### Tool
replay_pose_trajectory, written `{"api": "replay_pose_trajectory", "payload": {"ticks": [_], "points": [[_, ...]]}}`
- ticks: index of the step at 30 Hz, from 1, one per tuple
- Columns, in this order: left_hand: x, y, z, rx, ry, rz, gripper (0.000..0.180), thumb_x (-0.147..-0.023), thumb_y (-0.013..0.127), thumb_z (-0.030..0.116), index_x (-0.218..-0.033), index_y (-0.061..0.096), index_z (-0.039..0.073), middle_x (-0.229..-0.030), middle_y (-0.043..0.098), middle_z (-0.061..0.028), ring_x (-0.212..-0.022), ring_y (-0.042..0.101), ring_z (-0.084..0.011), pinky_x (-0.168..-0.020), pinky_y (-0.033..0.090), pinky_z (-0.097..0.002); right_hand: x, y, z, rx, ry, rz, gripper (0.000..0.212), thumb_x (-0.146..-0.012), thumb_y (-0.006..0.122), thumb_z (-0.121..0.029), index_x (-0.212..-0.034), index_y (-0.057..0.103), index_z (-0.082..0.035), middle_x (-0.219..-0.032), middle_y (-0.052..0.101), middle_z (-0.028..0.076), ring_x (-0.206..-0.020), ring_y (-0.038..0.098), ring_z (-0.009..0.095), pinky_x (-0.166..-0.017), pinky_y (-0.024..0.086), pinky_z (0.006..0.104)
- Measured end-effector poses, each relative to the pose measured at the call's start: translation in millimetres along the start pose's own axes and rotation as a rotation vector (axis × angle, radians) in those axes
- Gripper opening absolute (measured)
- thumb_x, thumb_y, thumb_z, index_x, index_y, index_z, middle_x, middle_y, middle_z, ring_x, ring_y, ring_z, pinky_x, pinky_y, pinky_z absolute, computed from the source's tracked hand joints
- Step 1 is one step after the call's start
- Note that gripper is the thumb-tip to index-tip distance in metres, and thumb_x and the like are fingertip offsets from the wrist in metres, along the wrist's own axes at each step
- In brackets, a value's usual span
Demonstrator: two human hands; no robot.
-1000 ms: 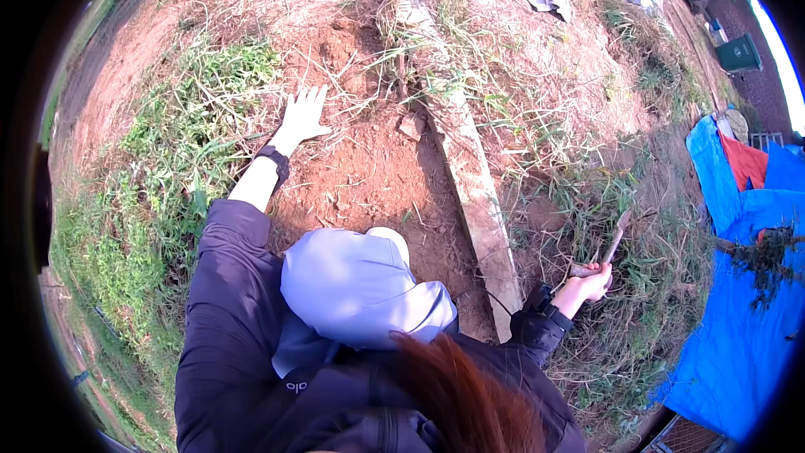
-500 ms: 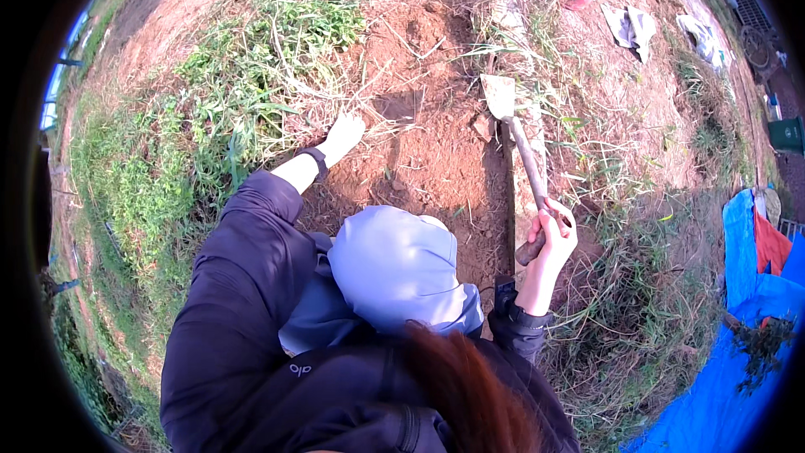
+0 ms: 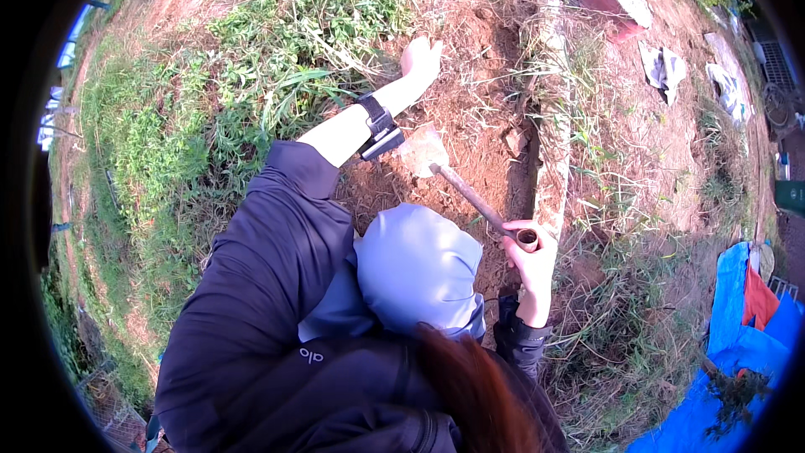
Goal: The person clears grass and weeds from a patch of soil by hand and using a hand trowel.
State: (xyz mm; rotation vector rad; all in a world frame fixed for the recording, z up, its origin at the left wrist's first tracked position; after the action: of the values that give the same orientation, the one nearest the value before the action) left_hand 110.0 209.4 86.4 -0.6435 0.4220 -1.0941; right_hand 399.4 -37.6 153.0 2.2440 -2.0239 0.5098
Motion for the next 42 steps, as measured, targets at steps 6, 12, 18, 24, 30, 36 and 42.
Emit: {"api": "replay_pose_trajectory", "payload": {"ticks": [6,12,18,24,30,36,42], "points": [[25.7,16.0,18.2,-0.036,-0.039,-0.161,0.03,-0.082,0.057,0.03,-0.079,0.059,0.0,-0.081,0.062,-0.0173,-0.08,0.06,-0.0316,-0.071,0.047,-0.0422,-35.2,24.7,7.0,-0.236,-0.023,0.196,0.016,-0.076,0.057,0.005,-0.091,0.059,-0.001,-0.055,0.052,0.001,-0.042,0.043,0.005,-0.04,0.031,0.0183],[41.2,-2.5,108.5,-0.157,0.422,-0.302,0.04,-0.081,0.057,0.037,-0.084,0.056,-0.003,-0.072,0.056,-0.0148,-0.08,0.056,-0.0303,-0.07,0.047,-0.0396,-42.8,-6.7,21.3,-0.468,-0.014,0.412,0.02,-0.078,0.056,0.001,-0.098,0.058,0.0,-0.06,0.053,0.006,-0.044,0.045,0.01,-0.04,0.035,0.0207],[105.4,27.1,194.1,0.003,0.885,-0.437,0.032,-0.085,0.051,0.028,-0.085,0.062,-0.001,-0.078,0.06,-0.0166,-0.074,0.059,-0.0288,-0.075,0.046,-0.042,-27.4,-39.3,6.4,-0.62,-0.089,0.527,0.021,-0.079,0.056,-0.003,-0.1,0.056,0.002,-0.065,0.053,0.008,-0.046,0.045,0.011,-0.041,0.037,0.0214],[171.6,32.9,275.4,0.215,1.108,-0.445,0.055,-0.083,0.057,0.028,-0.129,0.038,0.005,-0.13,0.035,-0.0211,-0.117,0.042,-0.0349,-0.099,0.036,-0.0414,6.3,-119.8,12.9,-1.109,-0.106,0.646,0.024,-0.08,0.053,-0.011,-0.103,0.05,-0.005,-0.062,0.044,0.001,-0.048,0.039,0.009,-0.046,0.036,0.0209],[116.4,74.0,206.0,-0.356,0.906,-0.691,0.064,-0.078,0.062,0.033,-0.13,0.036,0.009,-0.131,0.035,-0.0196,-0.115,0.043,-0.0362,-0.094,0.038,-0.0487,105.8,-309.7,126.3,-1.321,-0.292,0.966,0.008,-0.078,0.05,-0.007,-0.084,0.048,-0.003,-0.064,0.046,0.001,-0.052,0.043,0.012,-0.051,0.039,0.0221],[27.3,69.9,17.8,-0.993,0.605,-0.719,0.099,-0.06,0.071,0.053,-0.136,0.025,0.01,-0.136,0.032,-0.0192,-0.125,0.032,-0.0356,-0.1,0.027,-0.0543,188.2,-306.5,169.1,-1.045,-0.134,1.344,0.006,-0.074,0.049,-0.005,-0.078,0.045,-0.008,-0.058,0.041,-0.002,-0.048,0.04,0.011,-0.046,0.036,0.025],[21.0,65.1,-132.6,-1.056,0.357,-0.978,0.084,-0.061,0.071,0.051,-0.125,0.041,0.005,-0.124,0.046,-0.021,-0.115,0.044,-0.0367,-0.094,0.038,-0.048,107.0,-204.8,119.6,-1.395,0.005,0.619,0.021,-0.08,0.05,-0.008,-0.1,0.054,-0.008,-0.058,0.037,-0.003,-0.045,0.034,0.008,-0.044,0.034,0.0216]]}}
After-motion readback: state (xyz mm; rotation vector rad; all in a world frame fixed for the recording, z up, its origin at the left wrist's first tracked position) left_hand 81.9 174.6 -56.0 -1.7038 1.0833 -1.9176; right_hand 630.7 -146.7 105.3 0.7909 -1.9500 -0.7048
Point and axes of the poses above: each hand's wrist, its own x-axis away from the middle knuckle, its own y-axis out of the palm, z = x × y, the point moved 9 cm from there along -x, towards the middle knuckle
